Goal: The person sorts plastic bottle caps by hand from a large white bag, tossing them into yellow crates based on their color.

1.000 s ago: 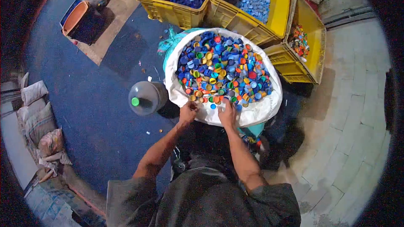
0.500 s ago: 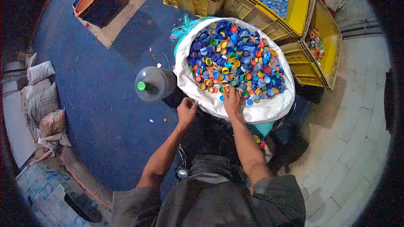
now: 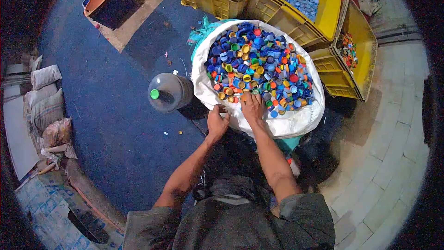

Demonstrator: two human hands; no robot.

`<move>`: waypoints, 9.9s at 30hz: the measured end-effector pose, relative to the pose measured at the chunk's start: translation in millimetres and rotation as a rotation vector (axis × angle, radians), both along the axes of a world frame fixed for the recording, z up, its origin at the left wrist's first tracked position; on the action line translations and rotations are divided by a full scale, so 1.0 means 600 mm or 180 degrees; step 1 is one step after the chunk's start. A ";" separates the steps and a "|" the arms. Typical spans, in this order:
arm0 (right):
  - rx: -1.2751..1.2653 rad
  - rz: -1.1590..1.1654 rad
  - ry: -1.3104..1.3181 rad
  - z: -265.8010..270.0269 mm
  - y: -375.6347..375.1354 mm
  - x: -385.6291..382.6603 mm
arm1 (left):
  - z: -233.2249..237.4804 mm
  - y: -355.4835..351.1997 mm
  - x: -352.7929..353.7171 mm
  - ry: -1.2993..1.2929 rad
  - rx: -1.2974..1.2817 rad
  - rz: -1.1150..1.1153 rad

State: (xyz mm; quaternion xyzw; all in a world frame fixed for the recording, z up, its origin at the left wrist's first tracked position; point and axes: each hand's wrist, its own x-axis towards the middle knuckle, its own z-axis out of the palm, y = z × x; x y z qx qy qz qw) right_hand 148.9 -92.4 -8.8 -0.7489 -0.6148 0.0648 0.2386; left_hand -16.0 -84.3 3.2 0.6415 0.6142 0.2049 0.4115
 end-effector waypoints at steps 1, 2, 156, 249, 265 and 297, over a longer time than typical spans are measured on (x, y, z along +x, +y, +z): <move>0.0039 0.0017 -0.0033 -0.007 0.003 0.002 | -0.005 -0.001 0.001 -0.0038 -0.0081 -0.0004; 0.0071 0.0029 -0.0069 -0.008 0.002 0.004 | -0.008 -0.001 0.002 0.0000 -0.0010 -0.0063; 0.0467 -0.0685 0.1532 0.528 0.034 -0.021 | 0.368 0.120 0.091 -0.5336 -0.3579 -0.0793; 0.0173 -0.1219 0.1755 0.134 0.080 0.239 | 0.029 0.253 0.055 -0.1322 -0.0480 0.0464; -0.0759 -0.0678 0.0944 -0.005 0.425 0.313 | 0.009 0.449 0.212 -0.0097 0.1838 -0.1262; -0.0427 0.0008 -0.0277 0.078 0.133 0.161 | -0.016 0.187 0.200 -0.0931 0.0689 -0.0731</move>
